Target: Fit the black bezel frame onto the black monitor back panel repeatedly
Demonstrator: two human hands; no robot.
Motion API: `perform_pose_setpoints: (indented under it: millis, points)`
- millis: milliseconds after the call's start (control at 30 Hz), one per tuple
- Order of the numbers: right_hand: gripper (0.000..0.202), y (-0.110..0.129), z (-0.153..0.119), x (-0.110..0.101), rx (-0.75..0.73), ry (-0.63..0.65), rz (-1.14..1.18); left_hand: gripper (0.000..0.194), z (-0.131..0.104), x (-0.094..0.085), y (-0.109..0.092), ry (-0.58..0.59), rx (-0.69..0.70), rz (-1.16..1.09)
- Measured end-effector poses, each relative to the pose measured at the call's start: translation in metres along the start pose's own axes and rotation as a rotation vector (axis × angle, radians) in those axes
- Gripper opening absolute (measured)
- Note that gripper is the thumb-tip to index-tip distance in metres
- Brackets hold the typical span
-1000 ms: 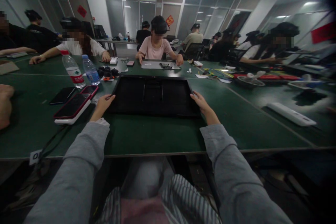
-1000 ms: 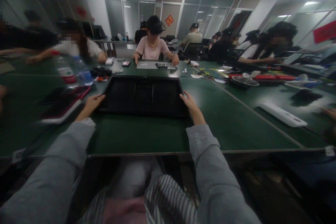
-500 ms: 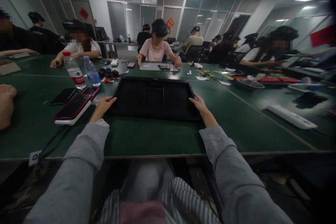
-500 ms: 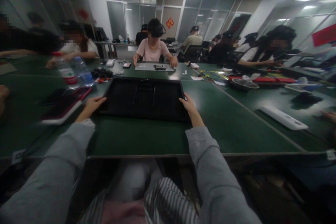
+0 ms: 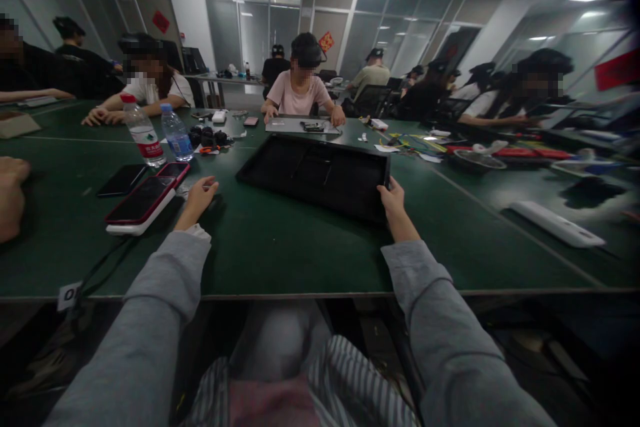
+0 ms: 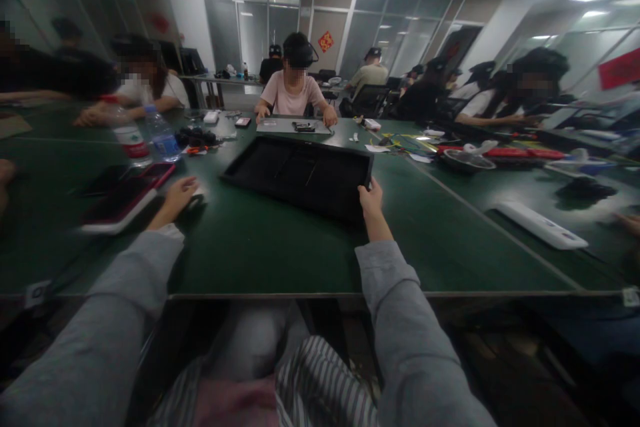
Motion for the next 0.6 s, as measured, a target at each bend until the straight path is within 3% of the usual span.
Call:
perform_pose_setpoints:
  millis: [100,233,400,467,600]
  points:
    - [0.06,-0.008,0.006,-0.015,0.043,-0.188,-0.099,0.044,-0.002,-0.001,-0.002,0.009,0.007,-0.009]
    - [0.076,-0.01,0.005,-0.035,0.161,-0.445,-0.247,0.042,-0.004,-0.002,-0.004,0.014,0.023,-0.028]
    - [0.087,0.001,-0.013,-0.057,0.317,-0.616,-0.278,0.045,-0.003,-0.001,-0.001,0.025,0.019,-0.026]
    - [0.084,0.01,-0.023,-0.063,0.295,-0.596,-0.336,0.045,-0.002,0.0,0.0,0.022,0.023,-0.031]
    - [0.072,0.037,-0.044,-0.064,-0.017,-0.384,-0.601,0.042,0.0,0.0,0.002,0.008,0.035,-0.037]
Point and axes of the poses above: each hand's wrist, its own z-axis towards the middle knuckle, its own x-axis out of the palm, y = z × x, the point moved 3 cm from there along z, towards the middle knuckle, and after that the axes turned 10 degrees about y, right-handed, at the moved point
